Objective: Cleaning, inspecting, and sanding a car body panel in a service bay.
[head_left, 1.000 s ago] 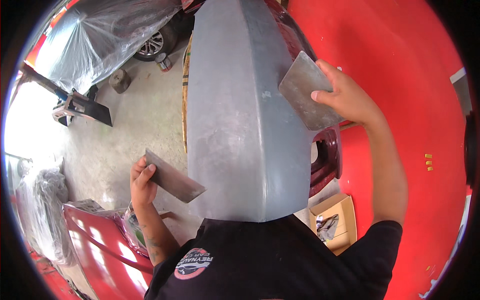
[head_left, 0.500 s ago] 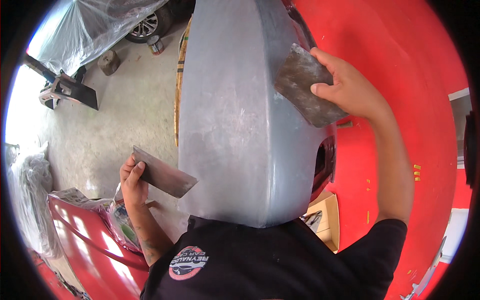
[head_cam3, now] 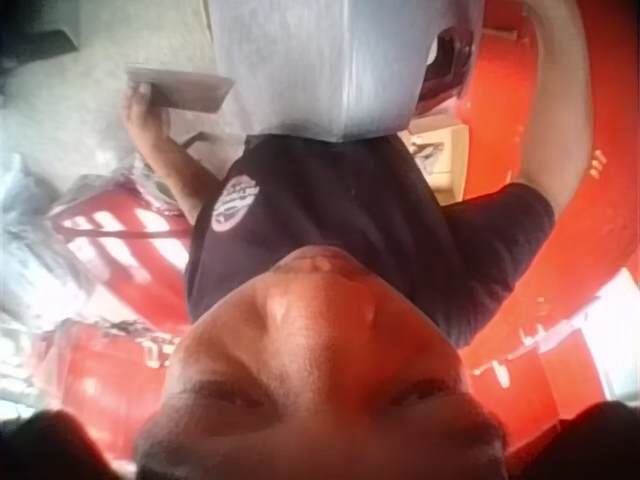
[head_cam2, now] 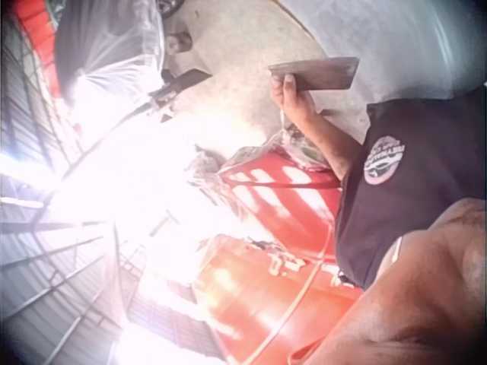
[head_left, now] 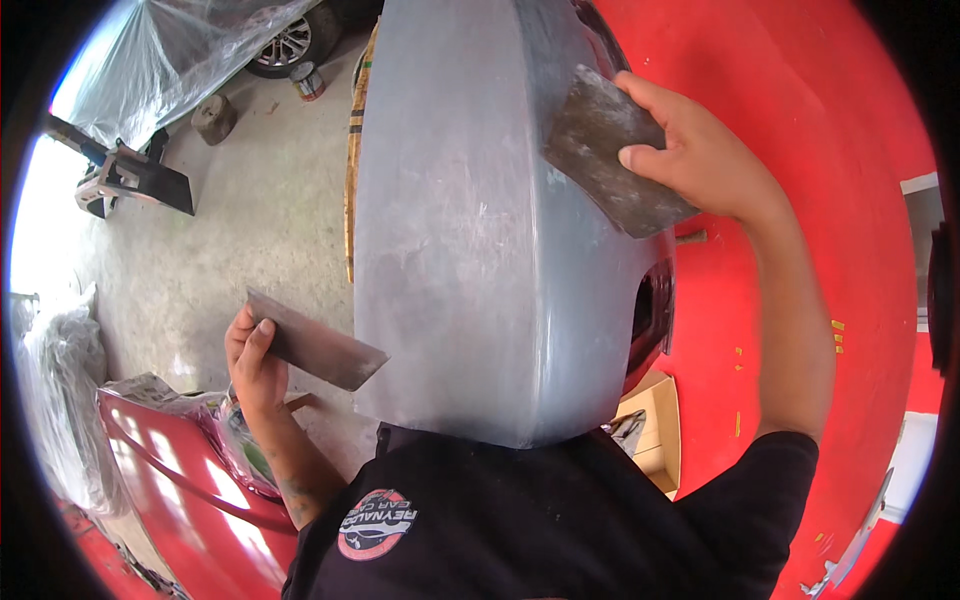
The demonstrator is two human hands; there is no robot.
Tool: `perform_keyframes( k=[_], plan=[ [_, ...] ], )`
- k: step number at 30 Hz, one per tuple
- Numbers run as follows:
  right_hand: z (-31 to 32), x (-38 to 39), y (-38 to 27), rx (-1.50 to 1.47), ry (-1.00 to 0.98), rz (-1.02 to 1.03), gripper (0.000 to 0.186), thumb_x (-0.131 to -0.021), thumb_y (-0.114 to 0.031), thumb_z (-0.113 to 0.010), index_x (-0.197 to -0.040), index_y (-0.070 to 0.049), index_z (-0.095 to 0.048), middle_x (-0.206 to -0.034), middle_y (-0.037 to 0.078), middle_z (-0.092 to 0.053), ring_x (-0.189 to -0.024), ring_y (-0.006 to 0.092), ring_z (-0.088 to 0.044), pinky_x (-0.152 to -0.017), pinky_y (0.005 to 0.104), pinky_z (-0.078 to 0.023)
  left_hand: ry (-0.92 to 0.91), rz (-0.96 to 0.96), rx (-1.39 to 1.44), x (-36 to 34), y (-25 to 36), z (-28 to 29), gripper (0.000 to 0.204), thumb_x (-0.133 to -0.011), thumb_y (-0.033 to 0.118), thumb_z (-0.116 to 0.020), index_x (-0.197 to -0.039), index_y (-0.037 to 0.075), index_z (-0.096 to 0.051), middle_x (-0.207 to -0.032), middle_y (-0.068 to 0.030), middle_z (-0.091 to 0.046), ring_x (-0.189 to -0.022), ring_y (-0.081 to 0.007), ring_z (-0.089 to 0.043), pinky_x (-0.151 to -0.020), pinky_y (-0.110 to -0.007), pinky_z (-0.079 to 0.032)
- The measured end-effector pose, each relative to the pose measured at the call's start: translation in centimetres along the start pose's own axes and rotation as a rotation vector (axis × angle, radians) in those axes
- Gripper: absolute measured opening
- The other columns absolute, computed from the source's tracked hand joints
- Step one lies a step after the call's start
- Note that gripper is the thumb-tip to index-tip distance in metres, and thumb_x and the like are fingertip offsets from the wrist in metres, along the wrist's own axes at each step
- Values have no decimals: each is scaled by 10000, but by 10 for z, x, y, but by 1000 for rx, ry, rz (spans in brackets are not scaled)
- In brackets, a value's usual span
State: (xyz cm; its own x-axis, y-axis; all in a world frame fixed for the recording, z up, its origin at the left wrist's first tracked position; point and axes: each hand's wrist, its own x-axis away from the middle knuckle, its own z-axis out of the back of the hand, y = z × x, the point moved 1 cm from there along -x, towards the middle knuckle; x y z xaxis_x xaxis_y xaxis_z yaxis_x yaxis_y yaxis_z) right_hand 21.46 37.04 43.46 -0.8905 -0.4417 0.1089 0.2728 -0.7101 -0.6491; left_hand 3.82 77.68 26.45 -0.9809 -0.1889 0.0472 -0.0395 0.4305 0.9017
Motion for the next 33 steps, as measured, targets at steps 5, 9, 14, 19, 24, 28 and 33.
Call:
perform_keyframes(
  k=[5, 9, 14, 19, 24, 28, 33],
  plan=[
    [-8, -5, -6, 47, 70, 49, 657, -824, -58, -573, -1412, 77, -313, -1304, 159, -509, -1144, 179, -527, -943, 292, -419, 0, -23, 52, 0, 3, -1, 175, -883, 91, -572, -1014, -24, -591, -931, -57, -647, -835, -119, -594, -787, -255, -456],
    [-4, -4, 8, 14, 41, 95, 633, -796, -105, -561, -1391, 17, -382, -1260, 157, -552, -1079, 218, -565, -907, 309, -446, 38, -72, 32, 1, 5, 4, 195, -880, 97, -576, -1030, -28, -592, -927, -58, -649, -836, -123, -597, -789, -254, -459],
    [-7, -10, -12, 40, 24, -34, 620, -797, -102, -555, -1384, 14, -390, -1194, 137, -571, -1008, 198, -561, -867, 304, -450, -21, -64, 74, -1, 1, 8, 221, -874, 91, -574, -1056, -35, -590, -949, -71, -657, -863, -138, -614, -814, -260, -466],
    [-7, -16, 1, -2, 12, 75, 618, -797, -101, -561, -1383, 4, -393, -1173, 114, -576, -981, 183, -555, -847, 304, -449, -2, -71, 77, -2, 2, 6, 207, -876, 95, -574, -1038, -33, -589, -938, -71, -653, -847, -135, -608, -806, -260, -463],
    [-2, -19, 8, -106, -20, 73, 601, -801, -100, -571, -1368, 9, -403, -1174, 103, -578, -976, 166, -556, -845, 299, -449, -9, -87, 65, 3, 4, 3, 209, -880, 100, -575, -1041, -32, -586, -936, -68, -651, -847, -127, -600, -805, -252, -456],
    [-1, -24, -4, -70, -100, 70, 584, -803, -95, -578, -1354, 10, -415, -1139, 103, -584, -958, 148, -560, -828, 290, -451, -15, -77, 102, -4, -3, 8, 222, -882, 107, -577, -1055, -32, -584, -953, -74, -656, -861, -136, -612, -817, -257, -465],
    [-2, -24, 2, -129, -67, 107, 572, -798, -85, -582, -1340, 14, -426, -1097, 86, -590, -888, 135, -554, -778, 280, -453, -63, -95, 86, -1, 2, 8, 216, -880, 103, -573, -1050, -29, -581, -947, -64, -649, -873, -126, -603, -823, -244, -453]
  ],
)
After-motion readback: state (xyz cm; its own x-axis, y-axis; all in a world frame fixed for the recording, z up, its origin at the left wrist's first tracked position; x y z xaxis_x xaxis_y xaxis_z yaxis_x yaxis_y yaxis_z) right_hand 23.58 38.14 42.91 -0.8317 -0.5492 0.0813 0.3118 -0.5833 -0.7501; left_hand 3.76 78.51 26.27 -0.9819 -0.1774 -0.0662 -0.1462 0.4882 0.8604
